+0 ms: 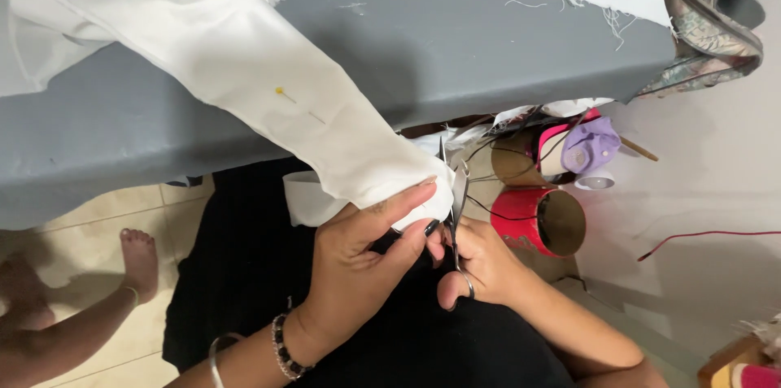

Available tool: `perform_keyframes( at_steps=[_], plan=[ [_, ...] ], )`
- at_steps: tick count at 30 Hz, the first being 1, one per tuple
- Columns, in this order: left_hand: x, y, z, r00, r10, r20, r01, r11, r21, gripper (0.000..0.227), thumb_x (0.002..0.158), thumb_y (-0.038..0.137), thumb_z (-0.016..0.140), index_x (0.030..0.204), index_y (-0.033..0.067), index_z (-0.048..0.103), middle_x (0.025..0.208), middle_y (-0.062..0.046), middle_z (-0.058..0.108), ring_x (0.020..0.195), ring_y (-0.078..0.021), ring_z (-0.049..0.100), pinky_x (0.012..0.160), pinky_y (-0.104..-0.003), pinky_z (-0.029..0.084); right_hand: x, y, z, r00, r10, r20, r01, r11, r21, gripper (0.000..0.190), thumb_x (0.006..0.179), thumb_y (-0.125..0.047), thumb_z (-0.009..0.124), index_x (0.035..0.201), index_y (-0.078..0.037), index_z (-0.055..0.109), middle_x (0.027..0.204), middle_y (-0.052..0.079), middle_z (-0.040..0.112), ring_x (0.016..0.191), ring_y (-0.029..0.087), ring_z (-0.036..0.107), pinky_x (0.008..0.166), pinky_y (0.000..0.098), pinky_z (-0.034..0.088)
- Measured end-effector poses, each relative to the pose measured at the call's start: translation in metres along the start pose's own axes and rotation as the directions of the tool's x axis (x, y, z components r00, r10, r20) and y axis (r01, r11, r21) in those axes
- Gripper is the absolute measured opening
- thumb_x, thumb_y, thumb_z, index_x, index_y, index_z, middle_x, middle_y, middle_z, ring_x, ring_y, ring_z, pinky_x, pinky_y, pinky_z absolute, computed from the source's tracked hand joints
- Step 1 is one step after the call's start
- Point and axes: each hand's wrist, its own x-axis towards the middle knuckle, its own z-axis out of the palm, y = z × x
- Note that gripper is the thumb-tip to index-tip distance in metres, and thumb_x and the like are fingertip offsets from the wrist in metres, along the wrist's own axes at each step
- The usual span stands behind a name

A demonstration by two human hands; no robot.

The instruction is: Cutting a strip of white fabric with scissors after pinning it on a work table

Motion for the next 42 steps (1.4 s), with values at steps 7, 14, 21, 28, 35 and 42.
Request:
perform_keyframes(
  at_steps=[7, 14, 21, 28, 35, 42],
  plan=[
    [-0.001, -0.003, -0.005, 0.996, 0.084, 0.016, -0.083, 0.996, -0.010, 0.031, 0.094, 0.001, 0.070, 0.124, 0.0115, 0.071, 0.108, -0.003, 0.079, 0.103, -0.0105, 0.073, 0.101, -0.025, 0.057, -0.004, 0.007, 0.001, 0.999, -0.022, 0.025, 0.022, 1.000, 0.002, 0.075, 0.086, -0.087, 0.026, 0.087, -0.016, 0.050, 0.078, -0.003, 0.051, 0.065, 0.018, 0.048, 0.061, 0.0315, 0.043],
    [0.001, -0.004, -0.011, 0.994, 0.104, 0.034, -0.105, 0.994, 0.013, 0.031, 0.095, 0.002, 0.068, 0.125, 0.0102, 0.071, 0.121, -0.007, 0.076, 0.111, -0.0137, 0.073, 0.104, -0.026, 0.056, -0.003, 0.003, -0.001, 0.999, -0.031, 0.043, 0.031, 1.000, 0.003, 0.071, 0.089, -0.086, 0.026, 0.085, -0.018, 0.047, 0.077, -0.006, 0.053, 0.064, 0.016, 0.051, 0.061, 0.0314, 0.043],
    [0.000, -0.004, -0.016, 0.997, 0.065, 0.043, -0.066, 0.997, 0.033, 0.033, 0.093, 0.003, 0.071, 0.124, 0.0122, 0.071, 0.120, -0.004, 0.077, 0.109, -0.0112, 0.074, 0.102, -0.023, 0.056, -0.009, 0.006, -0.006, 0.996, -0.034, 0.084, 0.035, 0.999, -0.011, 0.066, 0.091, -0.081, 0.032, 0.085, -0.017, 0.047, 0.078, -0.002, 0.048, 0.067, 0.018, 0.047, 0.063, 0.0315, 0.041],
    [0.001, -0.001, -0.018, 0.994, 0.079, 0.069, -0.080, 0.997, 0.002, 0.032, 0.092, 0.000, 0.070, 0.123, 0.0092, 0.071, 0.124, -0.006, 0.076, 0.113, -0.0123, 0.073, 0.107, -0.025, 0.055, -0.012, 0.006, -0.012, 0.991, -0.044, 0.127, 0.041, 0.999, 0.027, 0.059, 0.091, -0.075, 0.041, 0.085, -0.017, 0.046, 0.077, -0.002, 0.044, 0.065, 0.018, 0.042, 0.061, 0.0306, 0.037],
    [-0.002, -0.004, -0.021, 0.996, 0.019, 0.086, -0.020, 1.000, 0.012, 0.036, 0.090, 0.001, 0.071, 0.124, 0.0129, 0.072, 0.123, -0.006, 0.076, 0.110, -0.0104, 0.073, 0.101, -0.022, 0.055, -0.015, 0.009, -0.021, 0.981, -0.045, 0.187, 0.039, 0.999, 0.037, 0.053, 0.090, -0.069, 0.052, 0.085, -0.016, 0.047, 0.078, -0.001, 0.046, 0.067, 0.019, 0.042, 0.061, 0.0305, 0.036],
    [-0.005, -0.004, -0.031, 0.990, -0.020, 0.137, 0.018, 1.000, 0.019, 0.033, 0.091, 0.004, 0.071, 0.121, 0.0171, 0.074, 0.119, -0.005, 0.078, 0.107, -0.0112, 0.075, 0.095, -0.021, 0.057, -0.021, 0.015, -0.026, 0.957, -0.020, 0.288, 0.013, 1.000, 0.028, 0.053, 0.089, -0.069, 0.052, 0.083, -0.017, 0.045, 0.075, -0.002, 0.046, 0.065, 0.019, 0.043, 0.059, 0.0317, 0.036]
  ],
)
